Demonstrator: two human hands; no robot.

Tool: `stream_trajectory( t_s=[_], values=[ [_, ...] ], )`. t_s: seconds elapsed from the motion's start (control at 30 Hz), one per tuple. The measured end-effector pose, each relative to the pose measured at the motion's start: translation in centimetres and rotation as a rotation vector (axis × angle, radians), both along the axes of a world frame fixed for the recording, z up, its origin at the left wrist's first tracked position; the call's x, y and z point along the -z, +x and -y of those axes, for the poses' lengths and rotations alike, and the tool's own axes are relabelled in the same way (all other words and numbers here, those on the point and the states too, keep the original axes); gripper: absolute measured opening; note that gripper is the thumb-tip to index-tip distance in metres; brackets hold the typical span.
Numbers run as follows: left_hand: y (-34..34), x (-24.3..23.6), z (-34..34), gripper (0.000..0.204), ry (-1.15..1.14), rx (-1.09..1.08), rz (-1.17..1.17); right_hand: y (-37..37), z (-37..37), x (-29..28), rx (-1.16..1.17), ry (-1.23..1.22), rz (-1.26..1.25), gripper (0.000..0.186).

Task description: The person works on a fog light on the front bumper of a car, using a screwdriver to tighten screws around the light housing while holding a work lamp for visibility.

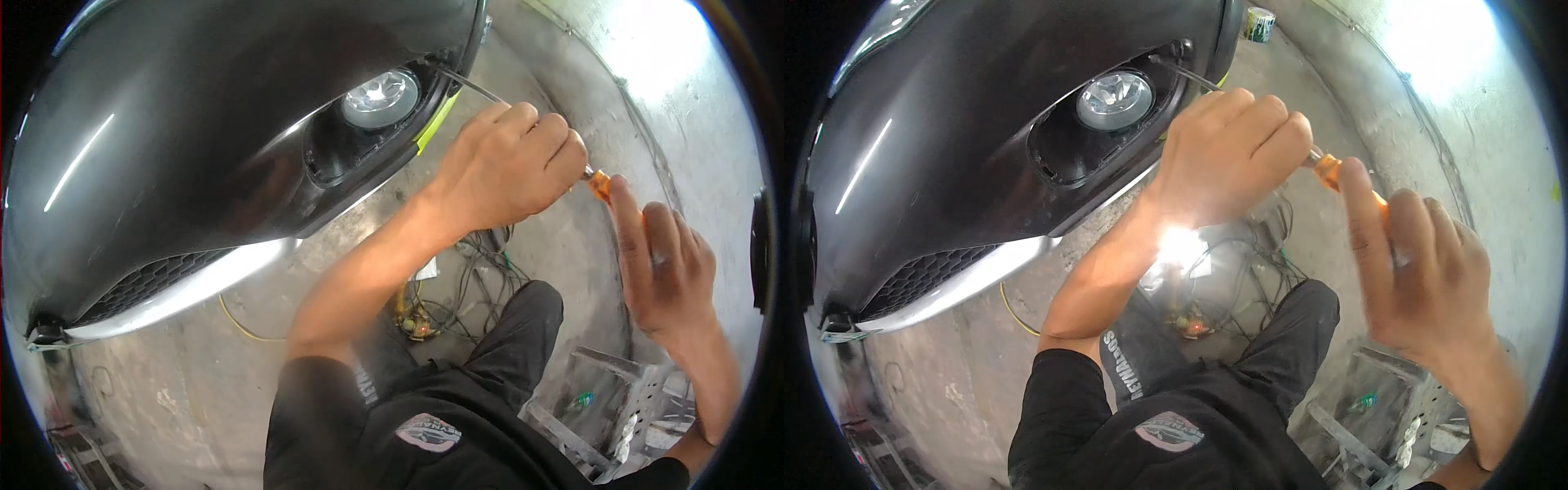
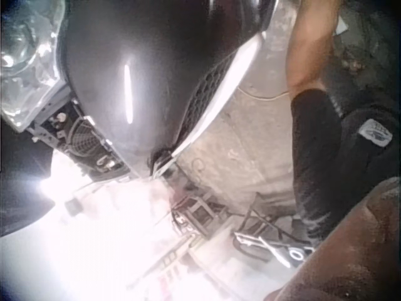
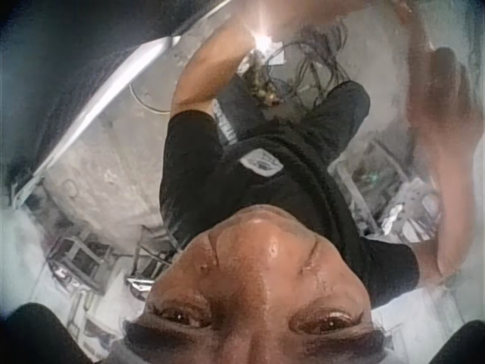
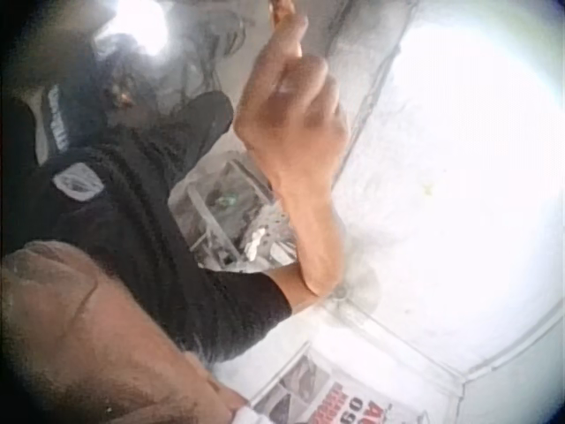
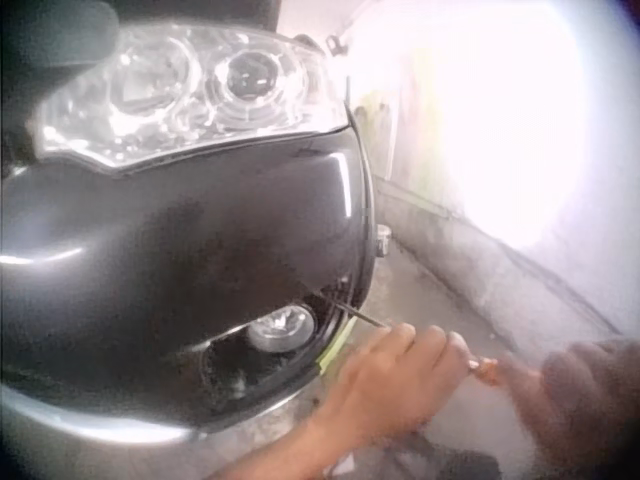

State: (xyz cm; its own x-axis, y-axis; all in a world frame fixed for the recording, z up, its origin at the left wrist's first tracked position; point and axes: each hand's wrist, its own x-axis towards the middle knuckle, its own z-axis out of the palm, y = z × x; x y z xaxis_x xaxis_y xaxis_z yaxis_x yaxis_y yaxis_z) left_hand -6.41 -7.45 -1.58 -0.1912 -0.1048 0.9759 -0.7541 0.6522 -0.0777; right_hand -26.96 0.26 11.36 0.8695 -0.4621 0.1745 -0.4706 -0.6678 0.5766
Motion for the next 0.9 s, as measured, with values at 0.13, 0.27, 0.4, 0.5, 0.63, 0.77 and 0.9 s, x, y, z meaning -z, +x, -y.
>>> stream_trajectory(
  t_s=[0.13,0.27,0.4,0.5,0.63,0.77,0.9],
  values=[
    [0.5,-0.1,0.5,0.024,-0.065,-0.009,-0.003,1.2,-0.8,-0.3,0.309,0.689,0.649,0.046],
    [1.3,0.4,-0.2,0.017,0.005,0.0,0.062,2.6,-1.9,-0.1,0.418,0.897,0.796,0.048],
    [2.4,-0.1,-1.1,0.016,0.081,0.058,0.095,2.2,-2.7,0.2,0.25,0.586,0.531,0.055],
    [2.8,-0.1,-1.0,0.022,0.054,0.107,0.111,0.9,-2.8,1.9,-0.039,-0.067,0.038,0.065],
    [2.7,0.9,-1.2,0.019,0.064,0.085,0.118,1.5,-3.2,2.9,-0.022,0.061,0.146,0.059],
    [3.0,1.2,-1.5,0.014,0.046,0.063,0.113,1.9,-3.7,2.6,0.224,0.795,0.764,0.054],
    [3.6,0.8,-1.5,0.012,0.076,0.057,0.177,2.6,-4.3,2.6,0.4,0.892,0.912,0.055]
  ],
)
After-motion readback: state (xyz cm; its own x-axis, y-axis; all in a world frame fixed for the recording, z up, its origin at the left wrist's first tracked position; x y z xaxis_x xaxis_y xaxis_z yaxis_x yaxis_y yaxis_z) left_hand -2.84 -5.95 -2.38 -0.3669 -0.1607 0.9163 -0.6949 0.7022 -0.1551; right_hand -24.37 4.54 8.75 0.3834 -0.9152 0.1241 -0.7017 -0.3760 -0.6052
